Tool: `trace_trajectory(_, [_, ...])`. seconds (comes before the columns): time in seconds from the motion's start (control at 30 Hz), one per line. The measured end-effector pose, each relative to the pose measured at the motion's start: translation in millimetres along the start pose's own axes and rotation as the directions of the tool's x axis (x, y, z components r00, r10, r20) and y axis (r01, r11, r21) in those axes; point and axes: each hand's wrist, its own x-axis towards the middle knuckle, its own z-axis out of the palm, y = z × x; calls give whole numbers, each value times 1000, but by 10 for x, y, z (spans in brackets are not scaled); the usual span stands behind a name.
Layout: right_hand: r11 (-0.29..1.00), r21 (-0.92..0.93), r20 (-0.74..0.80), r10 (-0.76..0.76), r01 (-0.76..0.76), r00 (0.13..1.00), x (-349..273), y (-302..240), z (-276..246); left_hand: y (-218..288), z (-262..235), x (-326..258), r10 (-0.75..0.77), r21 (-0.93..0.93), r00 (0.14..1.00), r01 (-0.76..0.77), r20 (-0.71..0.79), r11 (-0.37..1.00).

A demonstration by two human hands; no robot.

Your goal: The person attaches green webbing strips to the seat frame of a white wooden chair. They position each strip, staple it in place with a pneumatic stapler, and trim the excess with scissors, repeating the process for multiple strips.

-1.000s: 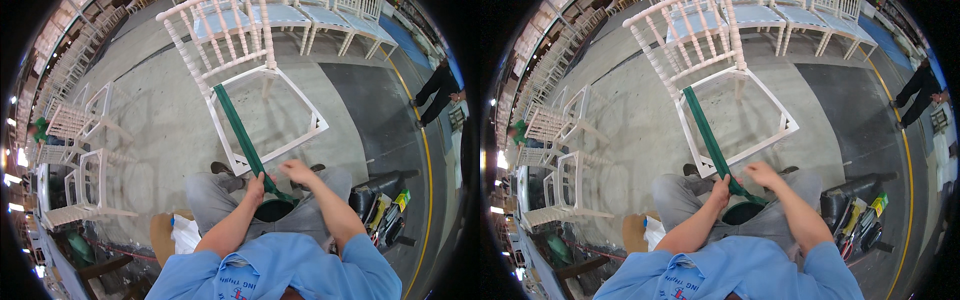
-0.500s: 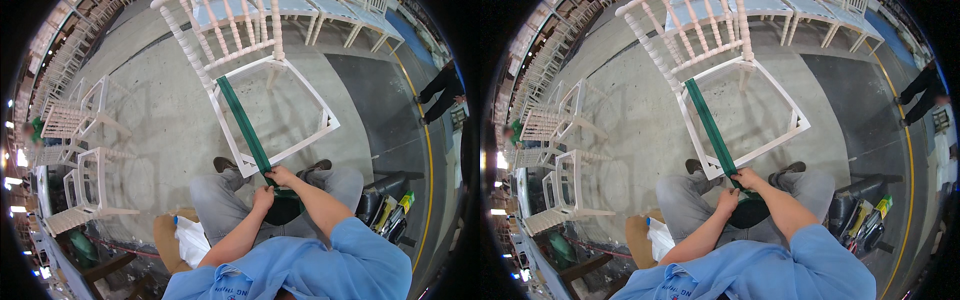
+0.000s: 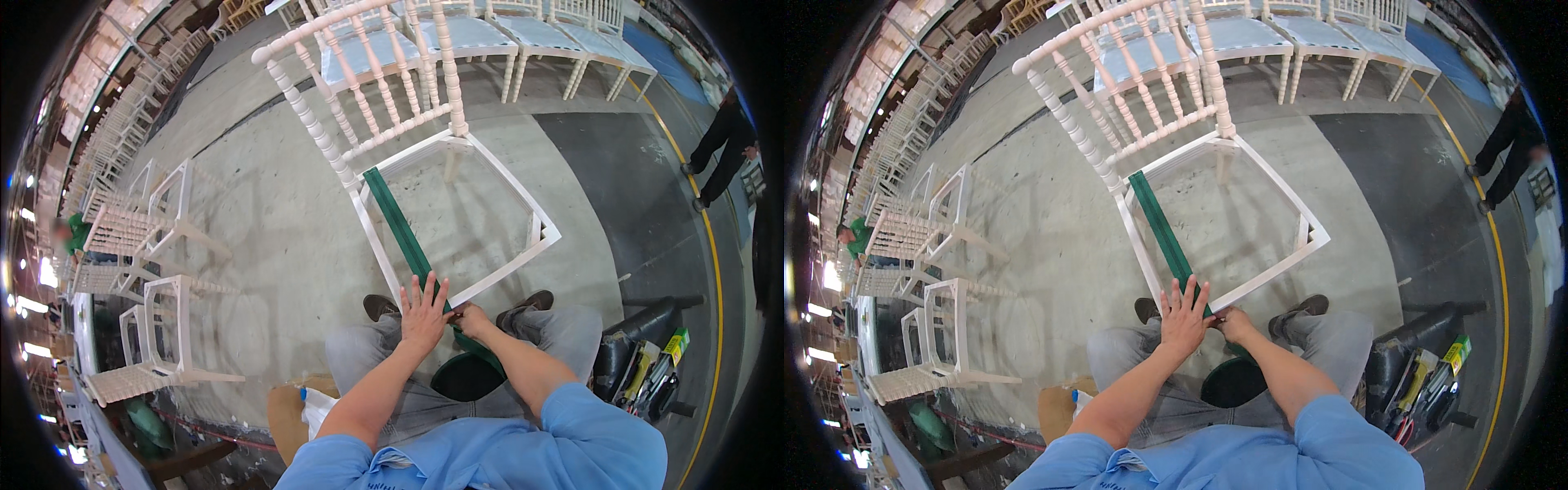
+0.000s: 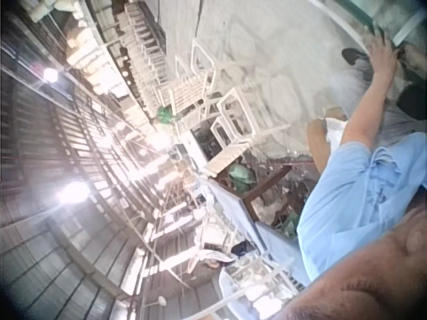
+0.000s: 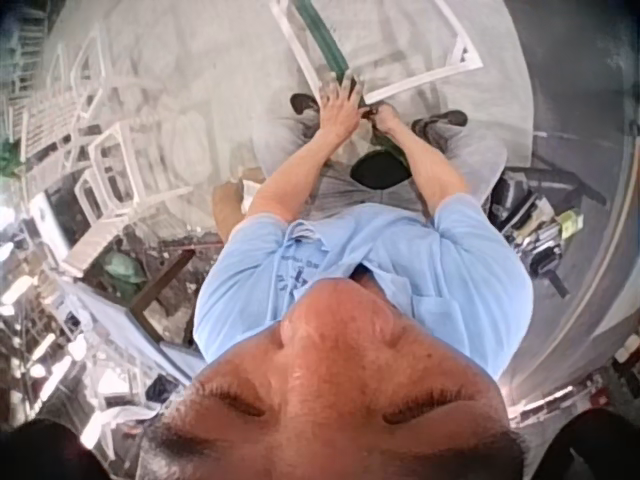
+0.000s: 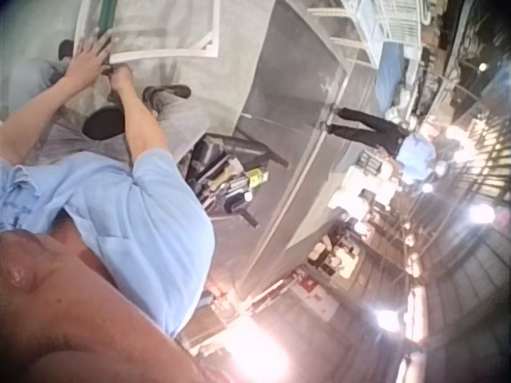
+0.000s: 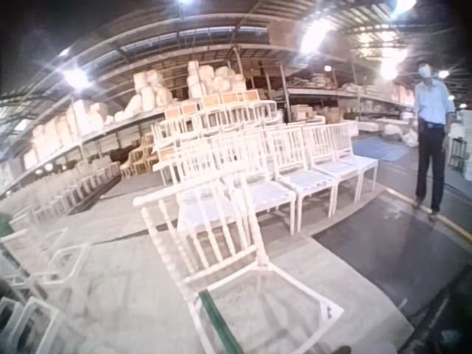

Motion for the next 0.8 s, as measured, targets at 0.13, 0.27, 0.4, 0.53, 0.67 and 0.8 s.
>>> trace_trajectory(0.13, [700, 536, 114, 493, -471, 862, -155, -204, 52, -46, 38, -75, -33, 22, 998, 32, 45, 999])
trace_trajectory(0.27, [-93, 790, 596, 350, -606, 723, -133, -317, 227, -72, 35, -88, -47, 22, 998, 46, 47, 999])
trace_trajectory(0.4, [-295, 856, 496, 231, -425, 837, 39, -309, 220, 37, 64, 48, 11, 7, 1000, -11, -10, 1000])
trace_trajectory(0.53, [-495, 770, 551, 196, -403, 811, 194, -694, 283, -100, 134, -87, -33, 15, 999, 33, 1, 999])
trace_trajectory(0.67, [-548, 765, 511, 197, -339, 837, 533, -700, 319, -41, 92, 5, -14, -23, 1000, 14, -17, 1000])
trace_trajectory(0.8, [-423, 843, 469, 273, -333, 840, 905, -602, 529, -47, 50, 27, -56, -113, 997, 62, 49, 992])
